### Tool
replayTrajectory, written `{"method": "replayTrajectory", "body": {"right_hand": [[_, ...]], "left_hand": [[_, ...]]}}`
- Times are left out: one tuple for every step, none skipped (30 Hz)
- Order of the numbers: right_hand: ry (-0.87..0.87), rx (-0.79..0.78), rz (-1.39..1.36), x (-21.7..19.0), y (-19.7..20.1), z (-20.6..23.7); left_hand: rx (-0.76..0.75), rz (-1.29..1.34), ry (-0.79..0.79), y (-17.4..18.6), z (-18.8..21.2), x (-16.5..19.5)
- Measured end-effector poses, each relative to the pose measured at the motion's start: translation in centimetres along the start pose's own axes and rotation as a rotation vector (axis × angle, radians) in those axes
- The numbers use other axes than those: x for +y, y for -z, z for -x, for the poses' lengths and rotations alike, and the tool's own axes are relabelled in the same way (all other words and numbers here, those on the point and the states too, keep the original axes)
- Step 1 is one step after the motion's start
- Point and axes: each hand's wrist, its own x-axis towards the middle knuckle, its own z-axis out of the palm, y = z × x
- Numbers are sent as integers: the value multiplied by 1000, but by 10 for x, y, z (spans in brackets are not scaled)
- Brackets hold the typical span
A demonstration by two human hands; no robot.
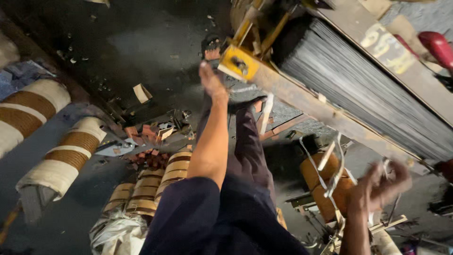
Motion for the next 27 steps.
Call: {"method": "replayTrajectory", "body": {"right_hand": [[-14,60,32,21,12,10],[-145,66,14,44,18,18],[-281,96,-2,63,32,32],[-423,155,-5,76,58,54],[-559,119,-71,87,71,79],[-684,91,-160,98,76,92],[-780,37,-123,109,78,98],[-758,-167,-179,111,85,113],[-688,-219,-206,115,83,116],[-604,-279,-240,116,79,121],[-614,-307,-272,116,76,119],[-619,-339,-308,114,70,117],[-627,-377,-343,110,65,114],[-631,-385,-368,106,58,109],[-639,-388,-392,101,54,103],[-649,-389,-411,95,50,98],[-616,-446,-459,90,42,88],[-582,-504,-505,84,34,78],[-633,-535,-516,78,22,70],[-684,-565,-529,71,6,61],[-643,-601,-570,67,-10,48],[-598,-638,-611,64,-24,36],[-578,-536,-535,58,-40,29],[-564,-441,-456,52,-54,32],[-527,-346,-372,44,-65,44],[-488,-242,-283,37,-75,56],[-448,-140,-190,31,-83,63]], "left_hand": [[-80,149,93,-8,-2,-7],[-165,282,188,-11,-1,-15],[-199,246,158,-10,2,-22],[-256,204,153,-8,9,-28],[-378,168,26,-1,20,-29],[-508,153,-105,11,29,-29],[-411,-55,-236,18,34,-25],[-363,-319,-269,28,41,-19],[-295,-573,-333,44,44,-6],[-377,-786,-517,60,50,7],[-441,-991,-711,76,59,19],[-495,-1047,-813,92,69,32],[-544,-1112,-914,111,82,45],[-629,-1087,-980,128,95,56],[-724,-1064,-1043,137,108,64],[-748,-1088,-1056,147,122,70],[-769,-1110,-1066,153,138,71],[-788,-1136,-1073,154,152,71],[-861,-1106,-1131,153,167,69],[-937,-1074,-1187,147,180,67],[-1014,-1037,-1241,136,194,65],[-1072,-1009,-1319,121,208,64],[-1130,-981,-1395,101,224,64],[-1201,-964,-1440,81,242,65],[-1276,-946,-1487,57,260,66],[-1363,-887,-1559,29,279,64],[-1446,-822,-1629,0,298,59]]}}
